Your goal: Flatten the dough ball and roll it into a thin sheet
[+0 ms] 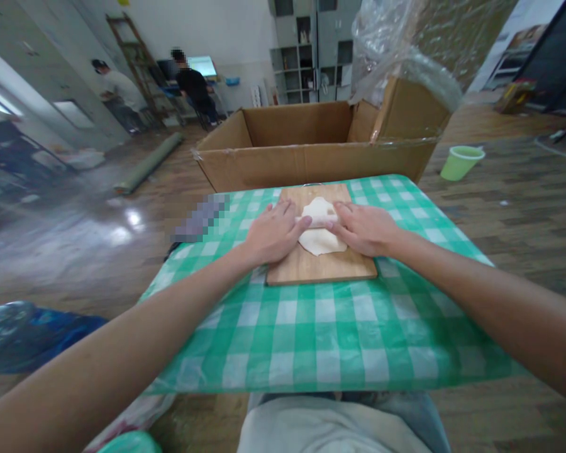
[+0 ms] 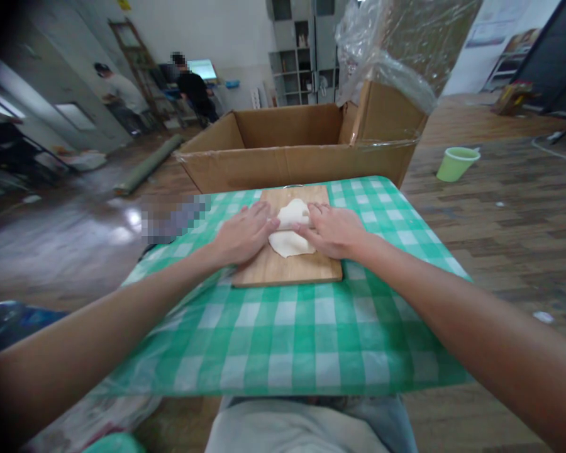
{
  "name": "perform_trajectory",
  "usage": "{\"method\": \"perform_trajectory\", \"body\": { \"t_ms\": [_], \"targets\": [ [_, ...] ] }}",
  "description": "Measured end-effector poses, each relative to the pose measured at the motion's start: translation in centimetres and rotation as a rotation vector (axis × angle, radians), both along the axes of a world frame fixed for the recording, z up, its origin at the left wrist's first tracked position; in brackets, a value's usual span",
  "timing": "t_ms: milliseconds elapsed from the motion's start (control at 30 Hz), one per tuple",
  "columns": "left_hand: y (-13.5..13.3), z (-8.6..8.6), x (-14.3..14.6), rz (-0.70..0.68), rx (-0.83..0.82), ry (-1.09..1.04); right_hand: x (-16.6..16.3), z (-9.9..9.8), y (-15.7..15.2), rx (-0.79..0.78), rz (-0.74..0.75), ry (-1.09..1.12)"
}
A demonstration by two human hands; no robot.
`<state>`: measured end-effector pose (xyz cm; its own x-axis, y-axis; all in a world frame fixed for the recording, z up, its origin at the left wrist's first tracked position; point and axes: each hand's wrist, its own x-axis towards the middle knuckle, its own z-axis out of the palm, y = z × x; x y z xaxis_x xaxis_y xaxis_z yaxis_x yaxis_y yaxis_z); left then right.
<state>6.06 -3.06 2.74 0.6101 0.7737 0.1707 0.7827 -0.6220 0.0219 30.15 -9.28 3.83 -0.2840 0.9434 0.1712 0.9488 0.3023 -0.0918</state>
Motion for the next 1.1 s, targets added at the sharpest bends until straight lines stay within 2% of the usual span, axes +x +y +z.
{"method": "perform_trajectory", "body": {
  "t_ms": [133,267,567,700,800,867,1033,1100],
  "targets": [
    [-3.9,-0.4,-1.2,-0.042,0.072,-0.041,-0.3,-1.0,-3.5,0.124,0.084,-0.02],
    [-6.4,-0.6,-1.8,-0.056,0.114,-0.05,-0.4,-1.8,-5.9,0.174,0.127,-0.006],
    [-10.8,-0.4,-2.9,-0.04,0.088,-0.036,-0.6,-2.1,-10.1,0.143,0.178,0.005],
    [-11.7,0.1,-3.3,-0.074,0.06,-0.052,-0.6,-1.9,-11.7,0.119,0.204,0.036],
    [-11.0,0.1,-3.1,-0.086,0.048,-0.061,-0.2,-1.6,-11.2,0.109,0.214,0.041],
    [-9.7,0.0,-2.7,-0.079,0.044,-0.065,0.1,-1.4,-9.7,0.101,0.215,0.032],
    [-4.1,0.0,-0.8,-0.054,0.016,-0.028,1.1,-0.6,-2.4,0.051,0.174,0.021],
    [-1.6,0.5,-0.1,-0.026,-0.049,0.007,1.4,-0.4,0.6,-0.01,0.172,0.049]
  ]
}}
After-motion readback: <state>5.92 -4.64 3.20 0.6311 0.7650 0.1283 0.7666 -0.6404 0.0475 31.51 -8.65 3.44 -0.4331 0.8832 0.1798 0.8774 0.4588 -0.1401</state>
